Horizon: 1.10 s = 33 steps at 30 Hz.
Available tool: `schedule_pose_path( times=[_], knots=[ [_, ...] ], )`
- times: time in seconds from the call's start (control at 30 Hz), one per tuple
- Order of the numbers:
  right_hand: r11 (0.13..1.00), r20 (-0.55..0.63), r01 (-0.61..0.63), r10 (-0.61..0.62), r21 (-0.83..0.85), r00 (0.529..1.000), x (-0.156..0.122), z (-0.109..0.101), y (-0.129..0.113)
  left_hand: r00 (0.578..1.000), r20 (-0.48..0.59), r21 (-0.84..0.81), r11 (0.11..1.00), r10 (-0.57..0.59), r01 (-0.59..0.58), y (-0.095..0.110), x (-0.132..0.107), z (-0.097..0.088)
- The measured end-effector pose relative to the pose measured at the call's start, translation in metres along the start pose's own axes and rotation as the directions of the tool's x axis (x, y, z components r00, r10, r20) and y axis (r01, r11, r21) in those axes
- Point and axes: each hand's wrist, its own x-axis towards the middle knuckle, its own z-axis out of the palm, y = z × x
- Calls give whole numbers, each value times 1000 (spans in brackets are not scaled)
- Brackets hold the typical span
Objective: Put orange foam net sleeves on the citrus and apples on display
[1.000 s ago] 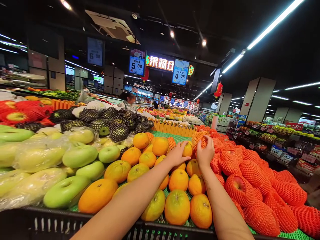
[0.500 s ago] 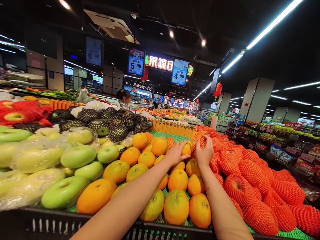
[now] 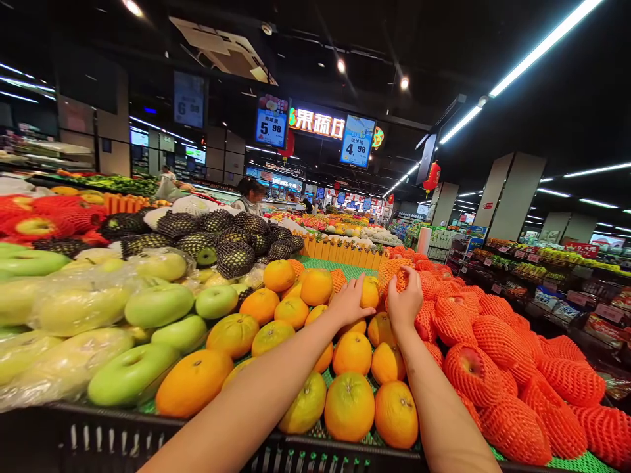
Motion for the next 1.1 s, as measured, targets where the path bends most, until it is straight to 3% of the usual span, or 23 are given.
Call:
schedule_pose_path(
  times=[0.2, 0.3, 0.37, 0.43, 0.53, 0.6, 0.7, 0.8, 0.9, 0.97, 1.03, 1.1],
  knots=[
    [1000, -4, 0, 0, 6, 1000, 1, -1, -4, 999, -20, 14, 999, 30, -29, 1, -1, 0],
    [999, -12, 36, -36, 7, 999, 2, -3, -7, 991, -120, -1, 998, 58, -59, 5, -3, -4],
    [997, -10, 71, -71, -18, 997, 2, -4, -8, 962, -268, -37, 998, 46, -58, 7, -2, -11],
    [990, -2, 123, -123, -65, 992, 3, -4, -6, 907, -419, -106, 994, -38, -7, 6, 1, -22],
    [967, 27, 215, -213, -137, 977, 4, -4, -2, 834, -517, -207, 974, -191, 95, -1, 10, -46],
    [956, 60, 239, -232, -173, 971, 4, -4, 0, 834, -484, -222, 959, -267, 178, -10, 18, -62],
    [952, 153, 199, -167, -231, 974, 3, -4, 1, 873, -370, -169, 947, -316, 271, -26, 27, -82],
    [945, 305, 143, -49, -293, 951, 2, -3, 1, 917, -284, -117, 960, -278, 255, -39, 25, -88],
    [945, 406, 133, 0, -300, 914, 0, -1, 2, 959, -229, -73, 985, -168, 155, -39, 14, -81],
    [953, 352, 119, -15, -277, 936, 0, -1, 3, 984, -173, -47, 999, -29, 22, -30, 5, -70],
    [967, 205, 99, -50, -236, 978, 2, -2, 4, 991, -83, -32, 993, 109, -111, -18, 0, -55],
    [978, 51, 92, -84, -188, 995, 4, -3, 6, 986, 2, -21, 986, 165, -165, -5, 0, -38]
  ],
)
